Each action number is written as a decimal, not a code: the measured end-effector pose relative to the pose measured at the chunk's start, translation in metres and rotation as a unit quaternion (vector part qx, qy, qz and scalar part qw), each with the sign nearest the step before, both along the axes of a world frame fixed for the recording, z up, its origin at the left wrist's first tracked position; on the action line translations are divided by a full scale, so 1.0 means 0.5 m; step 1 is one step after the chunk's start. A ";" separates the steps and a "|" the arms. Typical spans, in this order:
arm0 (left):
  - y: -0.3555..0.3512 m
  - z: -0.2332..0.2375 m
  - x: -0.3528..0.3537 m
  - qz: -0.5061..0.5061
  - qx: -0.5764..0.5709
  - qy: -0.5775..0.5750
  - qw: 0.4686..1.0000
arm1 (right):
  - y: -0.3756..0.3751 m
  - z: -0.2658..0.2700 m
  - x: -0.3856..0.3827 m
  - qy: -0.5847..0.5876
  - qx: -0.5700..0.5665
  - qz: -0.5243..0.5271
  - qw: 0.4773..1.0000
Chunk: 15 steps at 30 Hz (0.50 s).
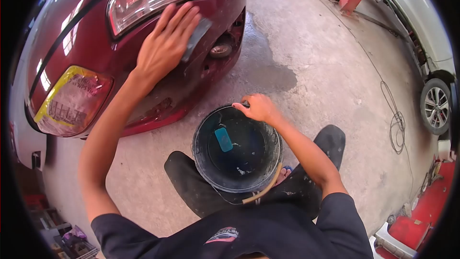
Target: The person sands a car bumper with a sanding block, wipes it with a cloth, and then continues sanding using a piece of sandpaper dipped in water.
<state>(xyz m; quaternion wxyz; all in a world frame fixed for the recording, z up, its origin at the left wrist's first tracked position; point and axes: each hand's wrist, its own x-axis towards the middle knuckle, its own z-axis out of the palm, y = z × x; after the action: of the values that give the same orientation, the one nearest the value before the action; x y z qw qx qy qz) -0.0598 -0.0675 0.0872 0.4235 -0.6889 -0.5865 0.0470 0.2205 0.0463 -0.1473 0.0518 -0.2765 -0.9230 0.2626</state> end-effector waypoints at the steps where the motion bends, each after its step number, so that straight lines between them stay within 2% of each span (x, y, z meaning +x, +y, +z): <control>1: 0.007 0.000 -0.003 0.002 -0.010 0.001 1.000 | 0.001 -0.005 -0.004 0.017 0.012 0.012 1.000; 3: 0.023 -0.003 -0.002 0.014 -0.022 -0.002 1.000 | 0.009 -0.010 -0.012 0.047 0.044 0.042 0.997; 6: 0.174 0.010 0.044 0.053 -0.022 0.044 0.997 | 0.012 -0.006 -0.009 0.007 -0.017 0.016 1.000; 8: 0.213 0.007 0.072 0.095 -0.022 0.093 0.991 | 0.005 0.002 -0.006 0.020 -0.041 0.017 0.999; 11: 0.125 -0.010 0.045 0.005 -0.002 -0.032 0.999 | 0.021 0.011 -0.010 0.026 -0.058 0.022 0.998; 13: 0.084 -0.026 0.040 0.024 -0.004 -0.022 0.999 | 0.016 0.000 -0.012 0.020 -0.077 0.027 0.996; 15: 0.105 -0.027 0.045 0.036 0.002 -0.016 0.999 | 0.023 -0.009 -0.018 0.008 -0.086 0.040 0.995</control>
<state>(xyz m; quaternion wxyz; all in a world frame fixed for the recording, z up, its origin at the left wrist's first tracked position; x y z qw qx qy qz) -0.0375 -0.0151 0.0736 0.4137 -0.6668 -0.6178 0.0503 0.2115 0.0577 -0.1520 0.0245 -0.2410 -0.9068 0.3452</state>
